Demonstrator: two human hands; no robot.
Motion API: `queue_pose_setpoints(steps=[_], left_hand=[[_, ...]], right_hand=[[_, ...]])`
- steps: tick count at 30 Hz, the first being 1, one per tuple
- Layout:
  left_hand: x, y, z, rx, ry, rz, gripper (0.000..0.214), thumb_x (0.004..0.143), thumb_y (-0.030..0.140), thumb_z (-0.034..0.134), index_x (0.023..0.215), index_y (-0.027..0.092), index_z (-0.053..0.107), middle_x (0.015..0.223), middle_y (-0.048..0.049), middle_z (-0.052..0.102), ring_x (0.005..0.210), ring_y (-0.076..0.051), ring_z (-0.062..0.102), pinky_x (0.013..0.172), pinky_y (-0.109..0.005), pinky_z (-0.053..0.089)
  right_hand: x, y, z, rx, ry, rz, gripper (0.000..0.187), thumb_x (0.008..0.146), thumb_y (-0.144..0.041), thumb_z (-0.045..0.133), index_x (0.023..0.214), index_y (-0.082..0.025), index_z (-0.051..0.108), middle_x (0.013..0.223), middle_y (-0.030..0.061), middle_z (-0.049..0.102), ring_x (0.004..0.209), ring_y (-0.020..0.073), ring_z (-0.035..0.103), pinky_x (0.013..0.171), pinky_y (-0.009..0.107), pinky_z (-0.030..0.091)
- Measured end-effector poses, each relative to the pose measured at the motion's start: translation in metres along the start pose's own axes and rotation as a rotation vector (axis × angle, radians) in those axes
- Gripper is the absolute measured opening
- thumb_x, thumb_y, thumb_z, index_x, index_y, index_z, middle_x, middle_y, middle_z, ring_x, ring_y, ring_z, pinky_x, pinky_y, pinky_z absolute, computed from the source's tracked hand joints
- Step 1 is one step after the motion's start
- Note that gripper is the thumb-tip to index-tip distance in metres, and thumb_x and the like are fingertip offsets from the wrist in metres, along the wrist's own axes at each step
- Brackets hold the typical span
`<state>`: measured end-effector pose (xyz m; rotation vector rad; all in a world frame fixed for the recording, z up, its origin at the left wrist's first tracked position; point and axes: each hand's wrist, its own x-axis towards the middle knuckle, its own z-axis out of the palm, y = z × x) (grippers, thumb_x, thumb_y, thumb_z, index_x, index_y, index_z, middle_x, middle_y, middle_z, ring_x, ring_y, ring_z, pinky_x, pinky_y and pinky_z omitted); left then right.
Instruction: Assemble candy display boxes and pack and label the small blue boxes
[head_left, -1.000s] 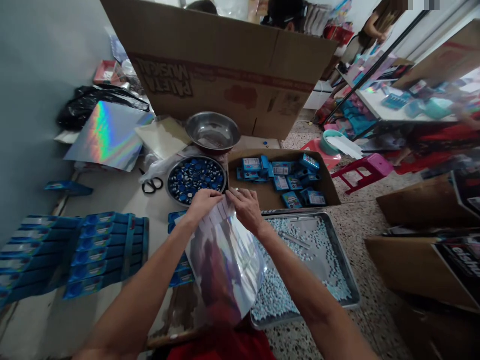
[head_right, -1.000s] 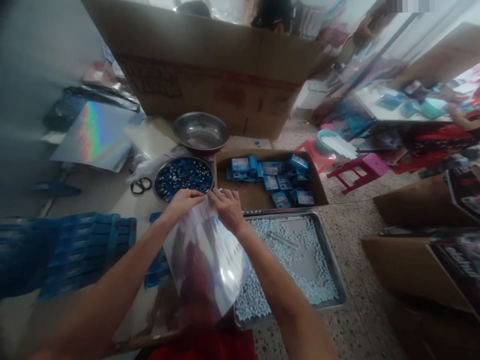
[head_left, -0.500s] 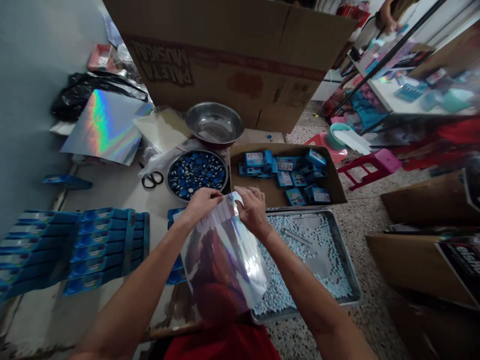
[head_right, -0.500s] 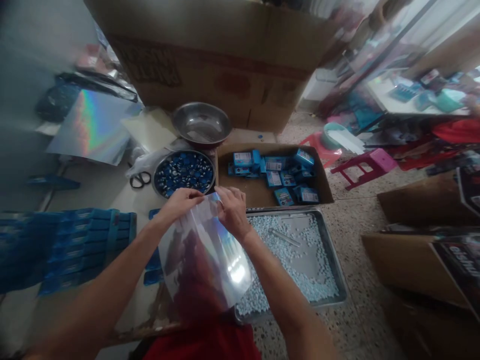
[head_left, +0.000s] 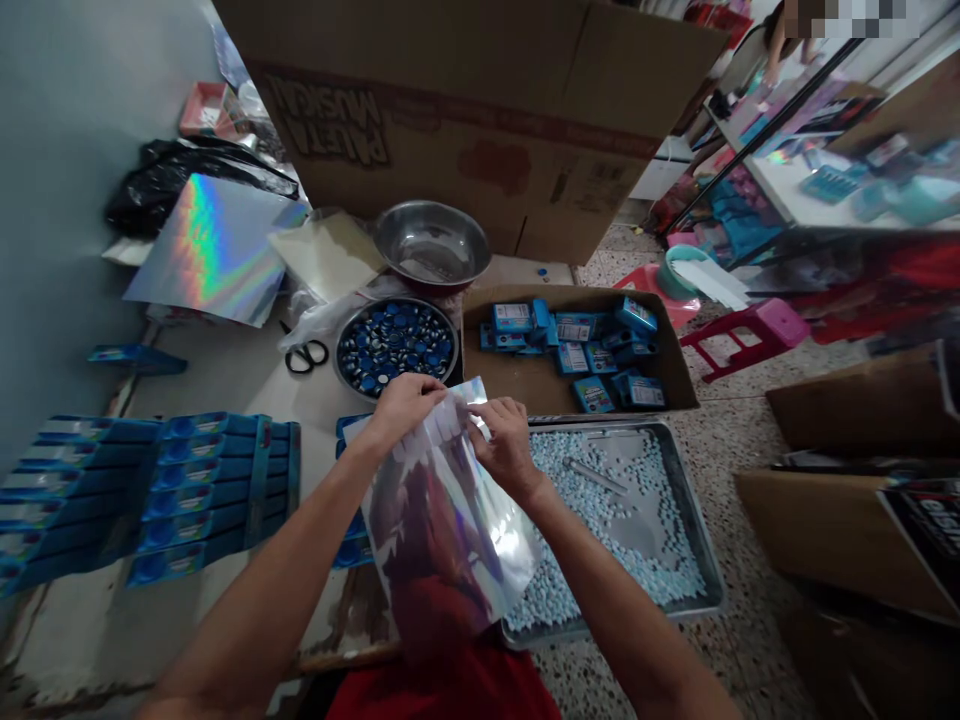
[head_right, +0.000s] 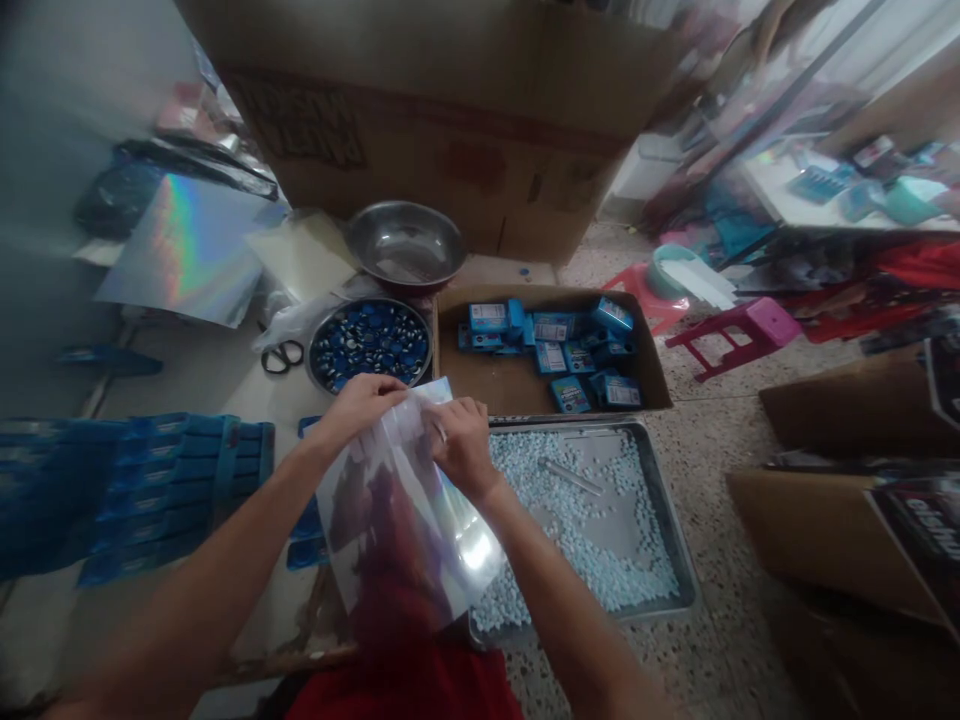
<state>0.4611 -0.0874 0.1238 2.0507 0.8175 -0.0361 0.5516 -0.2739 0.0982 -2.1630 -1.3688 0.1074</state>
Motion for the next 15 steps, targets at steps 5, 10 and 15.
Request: queue_pose_setpoints(steps=[5, 10, 15], left_hand=[[-0.005, 0.012, 0.004, 0.087, 0.027, 0.054, 0.029, 0.084, 0.035, 0.058, 0.095, 0.021, 0.081, 0.091, -0.0045, 0.078, 0.084, -0.021, 0.068, 0.073, -0.028, 0.046], [-0.002, 0.008, 0.007, 0.060, 0.030, 0.009, 0.029, 0.085, 0.037, 0.059, 0.095, 0.021, 0.081, 0.092, -0.0049, 0.079, 0.084, -0.022, 0.069, 0.077, -0.029, 0.048], [-0.001, 0.001, 0.004, 0.023, 0.020, -0.027, 0.028, 0.082, 0.036, 0.061, 0.092, 0.019, 0.081, 0.089, -0.0053, 0.078, 0.083, -0.022, 0.068, 0.073, -0.029, 0.047]], right_hand=[[0.027, 0.004, -0.013, -0.103, -0.025, -0.024, 0.033, 0.101, -0.034, 0.054, 0.130, -0.025, 0.065, 0.100, 0.0069, 0.067, 0.097, 0.0240, 0.052, 0.087, 0.038, 0.032], [0.034, 0.006, -0.017, -0.233, -0.111, -0.169, 0.031, 0.102, -0.027, 0.050, 0.126, -0.026, 0.069, 0.093, 0.0090, 0.065, 0.096, 0.0260, 0.051, 0.089, 0.042, 0.029], [0.021, 0.004, -0.015, -0.040, -0.048, -0.065, 0.013, 0.094, -0.033, 0.065, 0.096, -0.026, 0.075, 0.089, 0.0041, 0.069, 0.093, 0.0226, 0.056, 0.089, 0.039, 0.031]])
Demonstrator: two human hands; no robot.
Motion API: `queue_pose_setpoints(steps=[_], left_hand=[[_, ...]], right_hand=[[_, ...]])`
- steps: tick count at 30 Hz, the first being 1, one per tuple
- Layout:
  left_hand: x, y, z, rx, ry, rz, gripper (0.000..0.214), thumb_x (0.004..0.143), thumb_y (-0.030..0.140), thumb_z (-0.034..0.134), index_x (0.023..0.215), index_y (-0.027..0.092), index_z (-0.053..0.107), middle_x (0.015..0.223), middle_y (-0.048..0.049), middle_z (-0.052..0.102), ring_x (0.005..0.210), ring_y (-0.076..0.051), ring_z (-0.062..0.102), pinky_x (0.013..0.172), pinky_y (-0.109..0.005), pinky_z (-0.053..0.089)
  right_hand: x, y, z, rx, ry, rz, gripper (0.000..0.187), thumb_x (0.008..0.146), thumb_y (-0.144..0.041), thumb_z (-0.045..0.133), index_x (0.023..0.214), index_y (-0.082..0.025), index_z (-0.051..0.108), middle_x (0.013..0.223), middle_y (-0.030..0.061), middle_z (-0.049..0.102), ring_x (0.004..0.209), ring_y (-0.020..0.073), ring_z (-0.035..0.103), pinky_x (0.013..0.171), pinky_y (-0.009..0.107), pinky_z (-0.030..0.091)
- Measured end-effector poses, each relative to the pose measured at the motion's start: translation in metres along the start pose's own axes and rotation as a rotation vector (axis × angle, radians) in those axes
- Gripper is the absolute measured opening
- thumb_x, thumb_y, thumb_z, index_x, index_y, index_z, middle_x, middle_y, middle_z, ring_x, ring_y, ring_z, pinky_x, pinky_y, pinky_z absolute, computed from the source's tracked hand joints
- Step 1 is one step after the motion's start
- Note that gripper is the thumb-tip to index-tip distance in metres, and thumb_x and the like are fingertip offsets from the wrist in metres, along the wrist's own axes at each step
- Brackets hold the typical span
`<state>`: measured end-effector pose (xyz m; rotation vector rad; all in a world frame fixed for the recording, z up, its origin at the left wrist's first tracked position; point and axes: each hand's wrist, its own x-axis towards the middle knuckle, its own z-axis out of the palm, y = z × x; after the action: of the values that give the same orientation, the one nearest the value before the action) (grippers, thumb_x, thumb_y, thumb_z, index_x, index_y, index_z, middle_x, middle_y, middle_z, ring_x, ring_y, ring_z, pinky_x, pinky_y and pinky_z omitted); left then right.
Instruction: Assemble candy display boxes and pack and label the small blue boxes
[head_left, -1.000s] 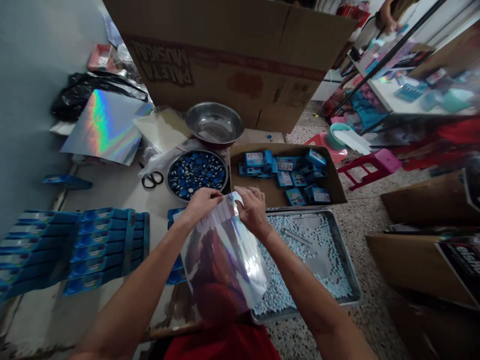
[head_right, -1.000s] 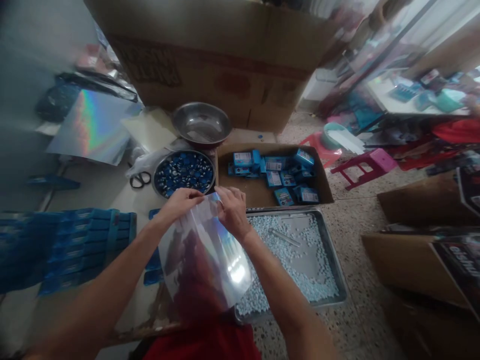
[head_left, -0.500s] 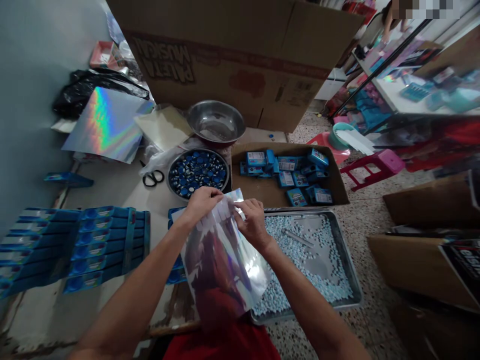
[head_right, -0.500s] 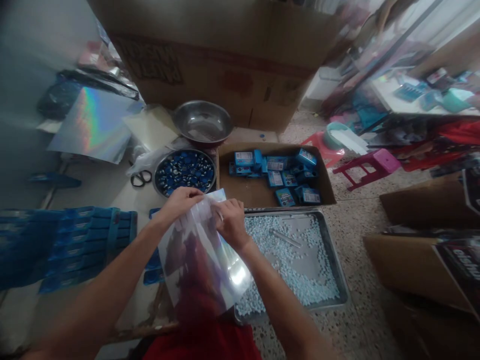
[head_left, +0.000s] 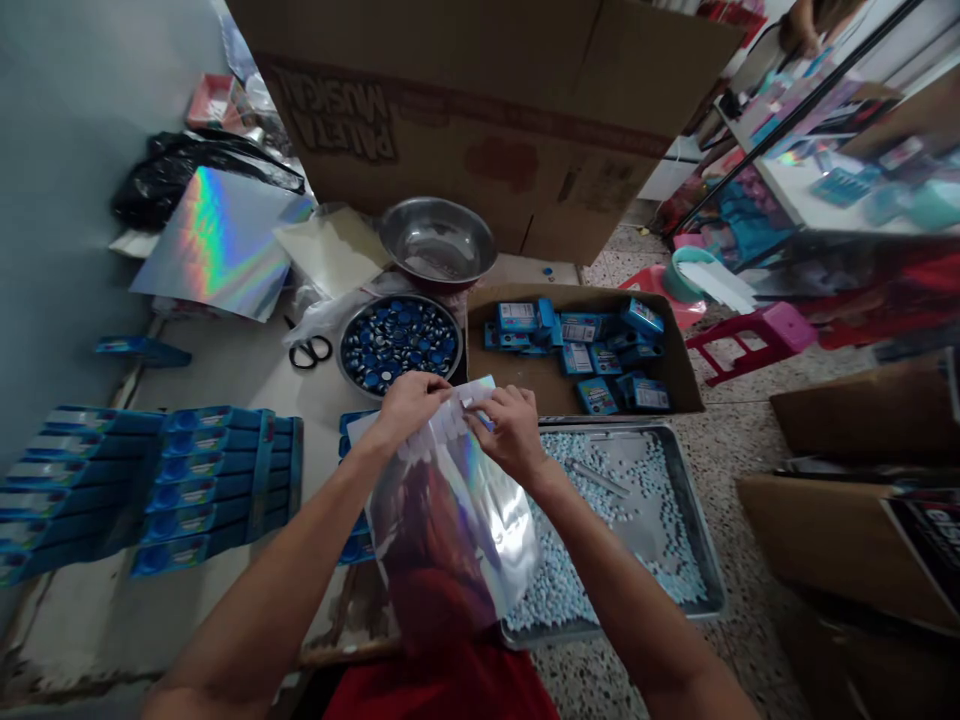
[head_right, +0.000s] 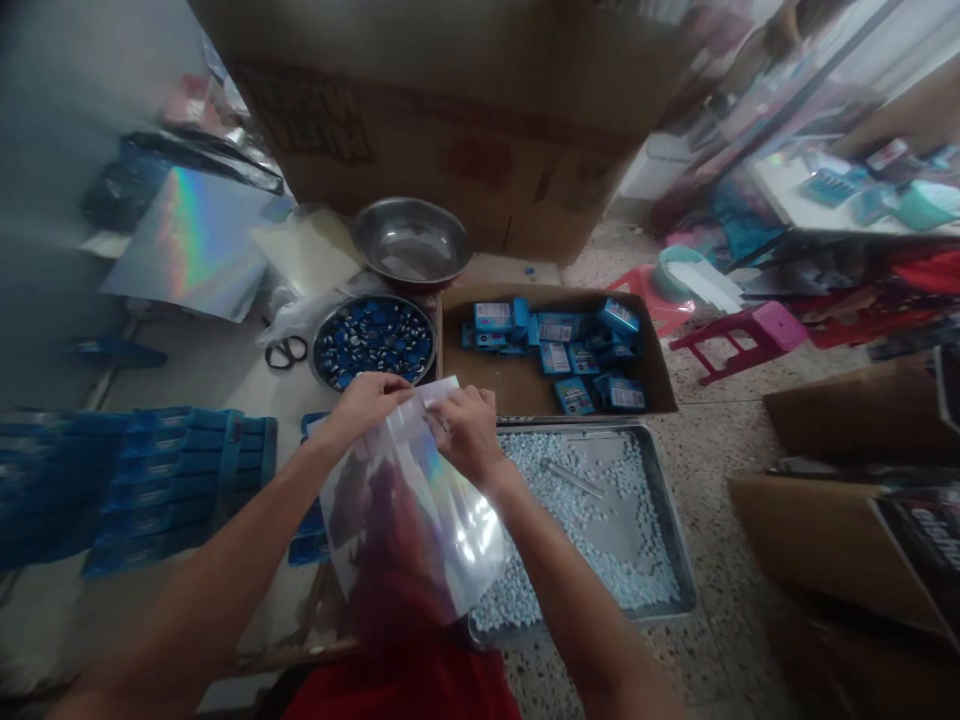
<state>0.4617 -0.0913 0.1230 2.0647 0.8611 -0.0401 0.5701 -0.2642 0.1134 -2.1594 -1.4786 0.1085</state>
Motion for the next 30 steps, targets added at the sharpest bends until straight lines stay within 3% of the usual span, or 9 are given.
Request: queue_pose_setpoints(steps=[4, 8, 12, 14, 16, 19, 21, 26, 30], left_hand=[[0.002, -0.001, 0.000, 0.009, 0.016, -0.014, 0.027, 0.083, 0.034, 0.061, 0.094, 0.019, 0.080, 0.090, -0.0055, 0.078, 0.082, -0.022, 0.068, 0.070, -0.029, 0.045], [0.012, -0.002, 0.008, 0.103, 0.074, 0.016, 0.025, 0.086, 0.031, 0.059, 0.096, 0.021, 0.081, 0.096, -0.0075, 0.077, 0.088, -0.024, 0.067, 0.076, -0.032, 0.045], [0.009, -0.002, 0.016, 0.147, 0.328, 0.149, 0.026, 0.086, 0.028, 0.064, 0.107, 0.020, 0.078, 0.115, -0.0130, 0.071, 0.113, -0.031, 0.060, 0.099, -0.040, 0.043], [-0.003, 0.001, 0.016, -0.007, 0.391, 0.211, 0.030, 0.088, 0.035, 0.065, 0.112, 0.020, 0.075, 0.120, -0.0129, 0.069, 0.120, -0.031, 0.057, 0.106, -0.042, 0.040], [-0.019, 0.004, 0.015, -0.342, 0.240, 0.184, 0.042, 0.093, 0.052, 0.058, 0.110, 0.017, 0.074, 0.115, -0.0129, 0.071, 0.113, -0.028, 0.062, 0.101, -0.041, 0.046], [-0.043, 0.001, 0.012, -0.925, -0.160, -0.008, 0.075, 0.089, 0.079, 0.041, 0.105, 0.013, 0.071, 0.102, -0.0150, 0.075, 0.093, -0.026, 0.070, 0.086, -0.039, 0.055], [-0.056, -0.006, 0.011, -1.178, -0.295, -0.090, 0.079, 0.083, 0.085, 0.044, 0.102, 0.013, 0.071, 0.098, -0.0153, 0.075, 0.088, -0.025, 0.072, 0.083, -0.039, 0.057], [-0.094, -0.026, 0.003, -1.276, -0.106, -0.140, 0.051, 0.064, 0.056, 0.087, 0.088, 0.015, 0.069, 0.083, -0.0083, 0.075, 0.076, -0.019, 0.071, 0.076, -0.032, 0.058], [-0.129, -0.046, -0.013, -1.322, 0.019, -0.184, 0.049, 0.051, 0.046, 0.095, 0.080, 0.014, 0.070, 0.074, -0.0068, 0.072, 0.065, -0.016, 0.068, 0.068, -0.032, 0.057]], right_hand=[[-0.002, 0.001, -0.005, 0.225, 0.011, 0.214, 0.006, 0.081, -0.027, 0.073, 0.085, -0.023, 0.072, 0.076, -0.0018, 0.067, 0.074, 0.0162, 0.058, 0.076, 0.030, 0.036], [-0.004, -0.007, -0.028, 0.328, 0.004, 0.368, 0.004, 0.078, -0.023, 0.068, 0.080, -0.022, 0.071, 0.058, -0.0061, 0.055, 0.055, 0.0115, 0.047, 0.060, 0.026, 0.032], [-0.009, -0.024, -0.059, 0.453, 0.002, 0.507, 0.011, 0.079, -0.033, 0.071, 0.078, -0.022, 0.072, 0.054, -0.0063, 0.046, 0.052, 0.0108, 0.040, 0.053, 0.025, 0.028], [-0.011, -0.032, -0.070, 0.599, -0.026, 0.547, 0.019, 0.078, -0.039, 0.074, 0.078, -0.021, 0.072, 0.056, -0.0051, 0.049, 0.053, 0.0105, 0.040, 0.051, 0.024, 0.028], [-0.011, -0.040, -0.075, 0.766, -0.071, 0.581, 0.025, 0.075, -0.044, 0.077, 0.077, -0.019, 0.072, 0.059, -0.0040, 0.054, 0.054, 0.0098, 0.042, 0.051, 0.024, 0.032], [-0.008, -0.052, -0.076, 0.940, -0.145, 0.700, 0.033, 0.067, -0.047, 0.083, 0.076, -0.018, 0.071, 0.064, -0.0024, 0.059, 0.056, 0.0098, 0.047, 0.051, 0.023, 0.042], [-0.006, -0.061, -0.075, 1.003, -0.160, 0.786, 0.037, 0.061, -0.048, 0.086, 0.076, -0.018, 0.070, 0.067, -0.0016, 0.061, 0.058, 0.0111, 0.051, 0.050, 0.025, 0.048], [-0.010, -0.086, -0.065, 0.957, -0.196, 0.808, 0.039, 0.060, -0.050, 0.085, 0.075, -0.016, 0.073, 0.062, -0.0008, 0.056, 0.052, 0.0110, 0.047, 0.042, 0.026, 0.049], [-0.021, -0.108, -0.037, 0.878, -0.244, 0.900, 0.040, 0.059, -0.052, 0.088, 0.075, -0.018, 0.075, 0.054, -0.0014, 0.050, 0.046, 0.0113, 0.041, 0.039, 0.031, 0.051]])
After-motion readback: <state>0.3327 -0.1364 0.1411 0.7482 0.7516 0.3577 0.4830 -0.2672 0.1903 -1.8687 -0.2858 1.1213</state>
